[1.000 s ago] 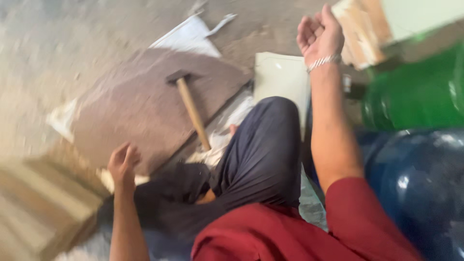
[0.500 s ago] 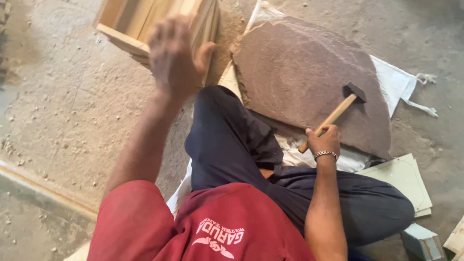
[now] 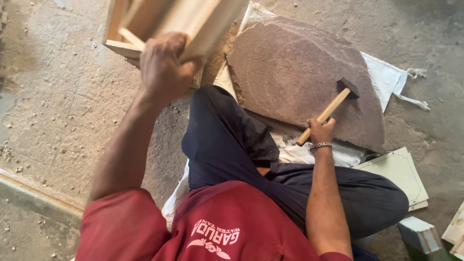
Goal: The person sits on the floor and assembles a small wooden box by inserting a pre-cut panel into the frame and securing it with a hammer. The person repeatedly picks up the box, aligns the panel, and hammers it into place.
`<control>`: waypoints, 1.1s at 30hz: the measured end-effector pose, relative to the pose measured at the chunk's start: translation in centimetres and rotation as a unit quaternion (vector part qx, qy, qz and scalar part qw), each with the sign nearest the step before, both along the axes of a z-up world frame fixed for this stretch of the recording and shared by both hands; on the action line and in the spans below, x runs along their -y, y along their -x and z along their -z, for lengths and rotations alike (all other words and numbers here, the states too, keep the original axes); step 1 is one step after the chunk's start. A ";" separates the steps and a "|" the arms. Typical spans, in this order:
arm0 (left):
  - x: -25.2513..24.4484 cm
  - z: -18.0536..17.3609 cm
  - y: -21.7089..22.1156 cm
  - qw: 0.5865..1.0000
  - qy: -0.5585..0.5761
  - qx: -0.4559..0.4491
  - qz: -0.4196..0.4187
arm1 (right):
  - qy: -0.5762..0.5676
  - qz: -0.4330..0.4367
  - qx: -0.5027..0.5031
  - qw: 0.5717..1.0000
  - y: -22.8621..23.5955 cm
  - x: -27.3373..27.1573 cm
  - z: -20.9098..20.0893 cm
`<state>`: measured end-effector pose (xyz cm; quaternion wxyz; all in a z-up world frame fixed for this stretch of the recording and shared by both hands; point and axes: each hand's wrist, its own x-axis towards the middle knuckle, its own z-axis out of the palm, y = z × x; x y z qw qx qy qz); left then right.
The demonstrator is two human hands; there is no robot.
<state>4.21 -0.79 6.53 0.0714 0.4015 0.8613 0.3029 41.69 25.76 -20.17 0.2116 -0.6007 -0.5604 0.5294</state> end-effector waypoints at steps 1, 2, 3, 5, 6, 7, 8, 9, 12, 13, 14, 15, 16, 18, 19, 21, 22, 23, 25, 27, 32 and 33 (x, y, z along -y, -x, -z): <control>0.2 -1.2 -0.9 0.998 -0.011 0.057 0.020 | 0.015 0.006 -0.065 0.998 0.3 -0.4 0.1; 0.2 -2.4 -1.6 0.995 -0.059 0.051 0.069 | 0.031 0.016 -0.103 0.994 0.8 -0.8 0.2; 0.0 -3.3 -2.4 0.986 -0.105 0.049 0.120 | 0.049 0.028 -0.137 0.989 0.6 -0.7 0.2; -1.4 -4.4 -4.1 0.968 -0.150 0.100 0.177 | 0.070 0.042 -0.185 0.979 -0.1 -0.7 -0.3; -2.7 -4.4 -4.9 0.960 -0.148 0.151 0.184 | 0.073 0.044 -0.199 0.976 -0.7 -0.7 -0.9; -3.9 -4.3 -5.7 0.951 -0.150 0.196 0.184 | 0.076 0.037 -0.218 0.972 -0.5 -1.1 -1.5; -5.5 -3.7 -6.9 0.922 -0.203 0.263 0.199 | 0.086 0.056 -0.203 0.974 -0.6 -1.3 -2.3; -6.6 -2.8 -8.2 0.888 -0.252 0.324 0.205 | 0.103 0.068 -0.190 0.974 -0.6 -1.0 -2.9; -10.3 1.9 -12.4 0.765 -0.297 0.557 0.129 | 0.139 0.084 -0.178 0.971 -0.8 -0.4 -4.3; -11.3 3.7 -13.9 0.727 -0.309 0.602 0.120 | 0.145 0.092 -0.179 0.969 -1.2 -0.5 -4.6; -12.3 5.6 -15.4 0.698 -0.331 0.628 0.098 | 0.157 0.074 -0.202 0.964 -1.4 -0.7 -4.9; -13.0 7.4 -17.0 0.666 -0.352 0.653 0.075 | 0.168 0.055 -0.223 0.959 -1.5 -0.9 -5.0; -13.9 9.1 -18.5 0.633 -0.372 0.677 0.052 | 0.179 0.037 -0.244 0.952 -1.6 -1.1 -5.2; -15.8 11.8 -21.2 0.585 -0.422 0.693 -0.003 | 0.211 0.065 -0.268 0.938 -1.4 -1.3 -5.6; -16.9 13.0 -22.3 0.559 -0.446 0.699 -0.032 | 0.227 0.078 -0.279 0.930 -1.3 -1.3 -5.8; -18.6 15.2 -23.7 0.576 -0.462 0.670 -0.077 | 0.231 0.083 -0.291 0.925 -1.3 -0.8 -6.4; -19.4 16.2 -24.2 0.583 -0.470 0.655 -0.099 | 0.234 0.085 -0.296 0.922 -1.3 -0.5 -6.8; -20.3 16.9 -24.4 0.587 -0.474 0.649 -0.100 | 0.227 0.088 -0.283 0.928 -1.0 -0.7 -7.1; -21.5 17.9 -24.3 0.595 -0.477 0.639 -0.102 | 0.215 0.098 -0.255 0.938 -0.6 -0.9 -7.7; -22.2 18.3 -23.3 0.641 -0.449 0.615 -0.095 | 0.205 0.092 -0.233 0.946 -0.5 -0.6 -7.9; -21.1 16.2 -20.2 0.732 -0.277 0.619 -0.067 | 0.209 0.140 -0.270 0.929 -0.3 -0.8 -7.8; -20.2 15.5 -19.4 0.767 -0.220 0.600 -0.056 | 0.232 0.157 -0.274 0.920 0.0 -1.0 -7.7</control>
